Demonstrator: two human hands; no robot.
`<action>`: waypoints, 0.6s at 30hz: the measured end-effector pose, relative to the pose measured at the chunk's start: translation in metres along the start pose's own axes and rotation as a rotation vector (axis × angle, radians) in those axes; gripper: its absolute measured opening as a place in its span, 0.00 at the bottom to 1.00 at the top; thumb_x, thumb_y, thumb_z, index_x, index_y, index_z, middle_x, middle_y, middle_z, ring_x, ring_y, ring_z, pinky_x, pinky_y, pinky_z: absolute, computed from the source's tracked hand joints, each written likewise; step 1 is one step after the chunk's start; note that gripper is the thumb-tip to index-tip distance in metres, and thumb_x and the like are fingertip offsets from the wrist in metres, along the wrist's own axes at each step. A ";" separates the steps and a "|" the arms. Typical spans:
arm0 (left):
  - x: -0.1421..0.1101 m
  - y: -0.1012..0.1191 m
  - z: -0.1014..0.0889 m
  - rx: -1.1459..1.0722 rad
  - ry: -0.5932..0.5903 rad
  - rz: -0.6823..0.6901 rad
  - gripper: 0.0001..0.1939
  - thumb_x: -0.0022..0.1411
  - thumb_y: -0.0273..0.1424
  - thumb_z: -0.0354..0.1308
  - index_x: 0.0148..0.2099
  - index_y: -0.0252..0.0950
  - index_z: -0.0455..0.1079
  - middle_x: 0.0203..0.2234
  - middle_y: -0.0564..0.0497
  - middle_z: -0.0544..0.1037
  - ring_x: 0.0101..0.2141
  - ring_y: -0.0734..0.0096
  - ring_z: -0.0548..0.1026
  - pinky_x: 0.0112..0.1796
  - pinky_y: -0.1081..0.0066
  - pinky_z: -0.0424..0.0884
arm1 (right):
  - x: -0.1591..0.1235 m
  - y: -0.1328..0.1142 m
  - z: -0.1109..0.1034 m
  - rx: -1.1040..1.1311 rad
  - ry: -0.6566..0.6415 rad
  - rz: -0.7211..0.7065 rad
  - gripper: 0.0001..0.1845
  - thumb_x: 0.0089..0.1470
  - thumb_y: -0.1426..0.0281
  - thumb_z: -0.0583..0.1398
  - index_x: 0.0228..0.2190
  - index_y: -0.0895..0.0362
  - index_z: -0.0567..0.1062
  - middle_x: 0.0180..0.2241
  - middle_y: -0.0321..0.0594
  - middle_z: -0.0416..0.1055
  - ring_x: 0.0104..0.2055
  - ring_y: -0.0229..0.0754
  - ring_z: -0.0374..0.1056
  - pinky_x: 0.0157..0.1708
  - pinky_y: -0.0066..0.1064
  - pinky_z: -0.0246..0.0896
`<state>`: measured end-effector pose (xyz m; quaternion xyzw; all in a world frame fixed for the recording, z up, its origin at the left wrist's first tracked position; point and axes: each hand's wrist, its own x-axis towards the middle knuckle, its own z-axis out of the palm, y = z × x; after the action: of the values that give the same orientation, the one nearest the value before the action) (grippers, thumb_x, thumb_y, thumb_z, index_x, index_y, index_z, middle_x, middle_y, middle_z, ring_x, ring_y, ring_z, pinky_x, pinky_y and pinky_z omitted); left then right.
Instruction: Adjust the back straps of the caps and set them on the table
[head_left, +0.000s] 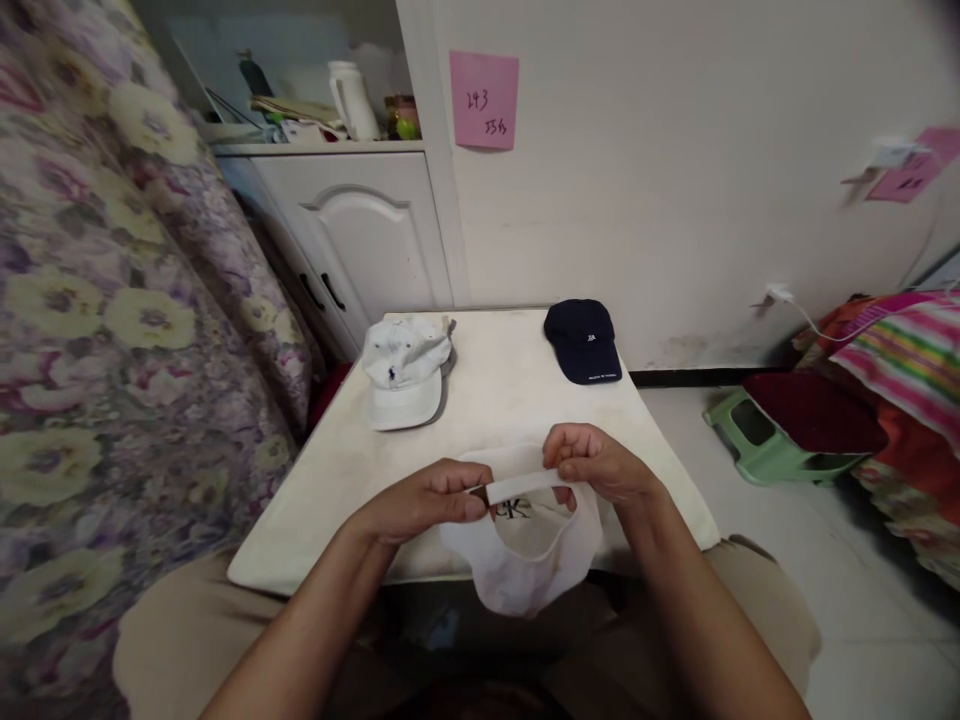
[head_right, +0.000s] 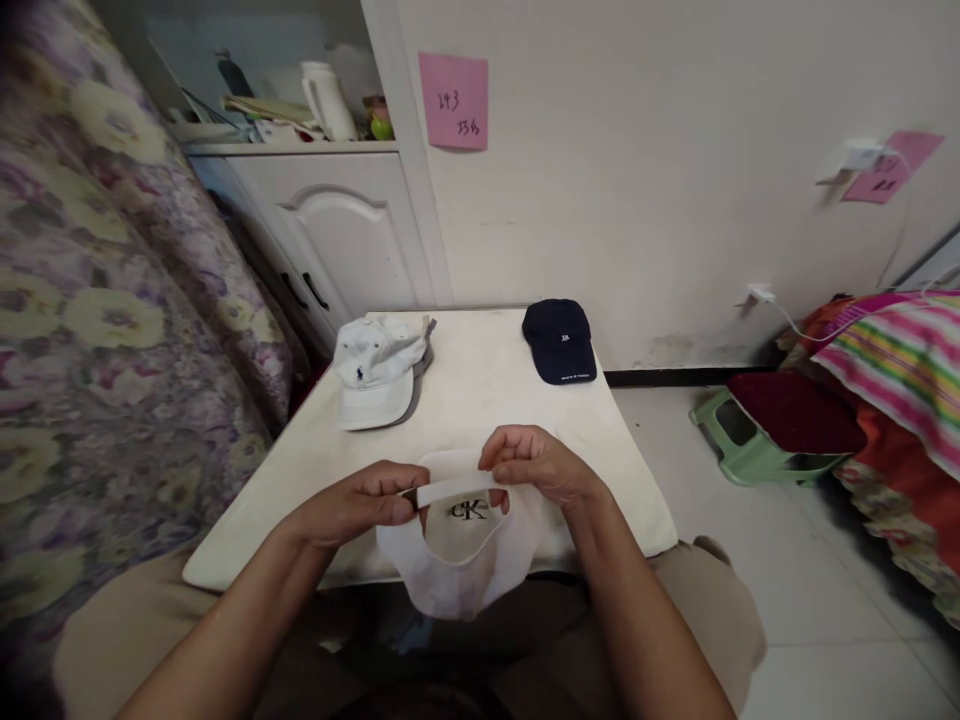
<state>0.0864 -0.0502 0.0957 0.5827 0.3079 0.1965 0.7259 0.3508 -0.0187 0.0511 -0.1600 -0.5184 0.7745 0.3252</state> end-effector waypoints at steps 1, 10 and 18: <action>0.000 0.001 -0.001 -0.018 0.022 0.013 0.16 0.54 0.41 0.68 0.33 0.32 0.74 0.25 0.53 0.73 0.26 0.76 0.66 0.28 0.77 0.60 | -0.001 -0.002 -0.001 -0.015 -0.023 0.006 0.18 0.48 0.63 0.71 0.36 0.61 0.75 0.23 0.37 0.77 0.22 0.35 0.70 0.25 0.26 0.66; 0.002 0.024 0.003 -0.113 0.082 0.017 0.18 0.47 0.39 0.73 0.30 0.30 0.73 0.22 0.53 0.74 0.22 0.78 0.67 0.24 0.78 0.61 | -0.011 -0.006 -0.010 -0.105 -0.066 0.101 0.22 0.39 0.57 0.74 0.24 0.62 0.76 0.22 0.35 0.74 0.21 0.32 0.65 0.23 0.23 0.58; 0.000 0.029 0.005 -0.269 0.086 0.021 0.22 0.41 0.42 0.75 0.31 0.31 0.74 0.22 0.49 0.77 0.19 0.75 0.70 0.21 0.77 0.63 | -0.017 -0.005 0.019 0.288 0.168 -0.035 0.23 0.34 0.60 0.76 0.25 0.59 0.73 0.21 0.34 0.73 0.18 0.31 0.63 0.18 0.21 0.56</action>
<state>0.0916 -0.0469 0.1249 0.4743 0.3037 0.2685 0.7815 0.3538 -0.0418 0.0617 -0.1669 -0.3755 0.8191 0.4002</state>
